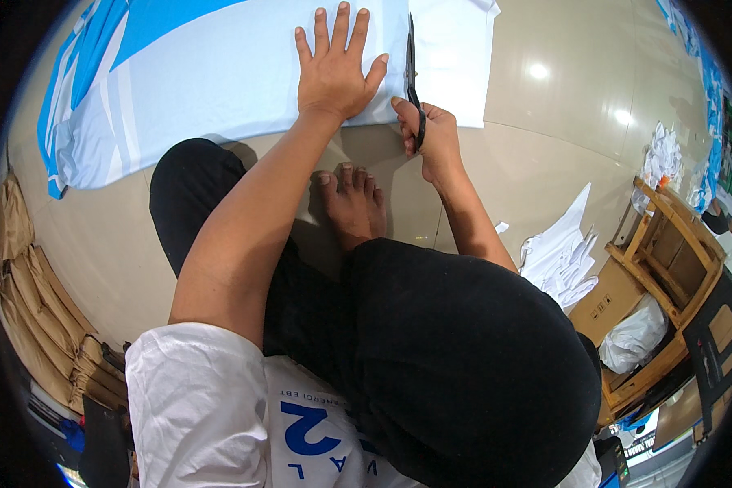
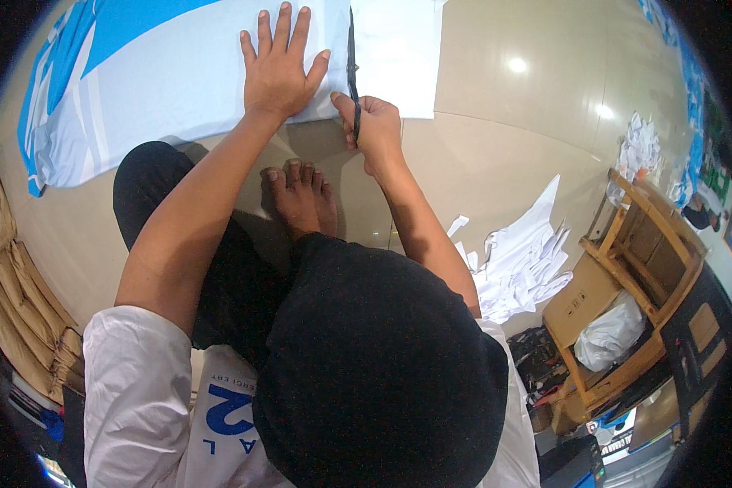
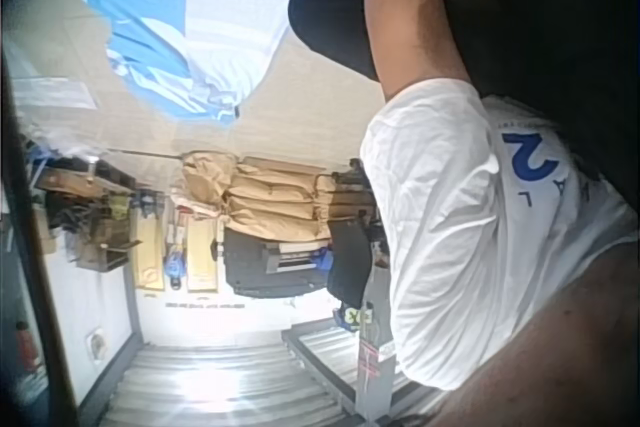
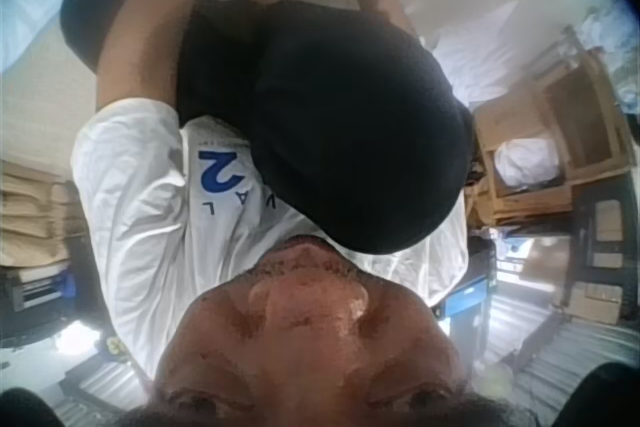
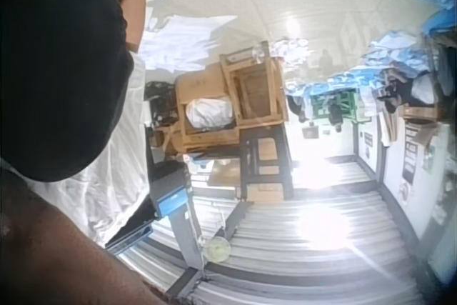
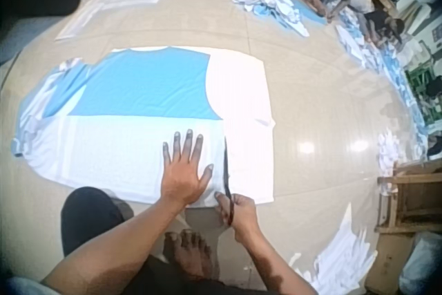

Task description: The person sits on the floor and uses scissors to cut a large piece of blue and white fabric. They trim the edges and cut along the color lines to separate sections of the material.

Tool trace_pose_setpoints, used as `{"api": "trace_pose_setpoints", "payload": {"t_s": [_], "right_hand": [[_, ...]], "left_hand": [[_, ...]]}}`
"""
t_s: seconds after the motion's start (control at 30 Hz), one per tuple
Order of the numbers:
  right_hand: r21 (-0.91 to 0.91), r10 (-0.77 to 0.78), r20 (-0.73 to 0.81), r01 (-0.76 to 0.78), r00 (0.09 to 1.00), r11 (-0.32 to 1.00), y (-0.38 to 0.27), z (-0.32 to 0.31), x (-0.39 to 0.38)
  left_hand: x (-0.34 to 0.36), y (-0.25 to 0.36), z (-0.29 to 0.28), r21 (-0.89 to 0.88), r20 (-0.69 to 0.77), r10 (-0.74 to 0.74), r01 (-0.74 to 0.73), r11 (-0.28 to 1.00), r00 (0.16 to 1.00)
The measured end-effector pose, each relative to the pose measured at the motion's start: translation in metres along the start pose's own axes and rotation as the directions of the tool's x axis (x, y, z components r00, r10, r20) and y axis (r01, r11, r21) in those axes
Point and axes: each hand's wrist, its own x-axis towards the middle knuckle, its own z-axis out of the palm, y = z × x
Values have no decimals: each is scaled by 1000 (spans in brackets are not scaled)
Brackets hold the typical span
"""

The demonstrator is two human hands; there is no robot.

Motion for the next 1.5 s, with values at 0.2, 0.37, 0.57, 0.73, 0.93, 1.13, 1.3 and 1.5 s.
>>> {"api": "trace_pose_setpoints", "payload": {"t_s": [0.2, 0.37, 0.57, 0.73, 0.93, 1.13, 1.3, 1.5], "right_hand": [[-17, -8, 11, 8, 1000, 1000, 3, -1, 1], [-5, 7, -2, -7, 1000, 1000, -3, 2, 6], [17, -29, -3, 29, 1000, 999, -16, 5, 15], [3, -1, -12, 1, 1000, 1000, -18, 5, 17], [-7, -1, 18, 1, 1000, 1000, -15, 1, 18], [-13, -10, 13, 11, 1000, 1000, -21, 2, 20], [-10, 6, 11, -6, 1000, 1000, -34, 7, 27], [-1, -23, 29, 23, 999, 1000, -33, 6, 33]], "left_hand": [[0, 0, -1, 9, 19, -4, 4, 1000, 1000], [1, 1, -1, 6, 8, -7, 7, 1000, 1000], [2, 2, -3, -13, 12, -8, 9, 1000, 1000], [0, 1, -3, 4, 26, -16, 16, 1000, 1000], [2, 2, -5, 11, 47, -24, 24, 1000, 999], [2, 2, -3, 16, 46, -23, 22, 1000, 999], [2, 2, -5, -3, 28, -14, 14, 1000, 1000], [1, 3, -4, 11, -3, -1, 1, 1000, 1000]]}}
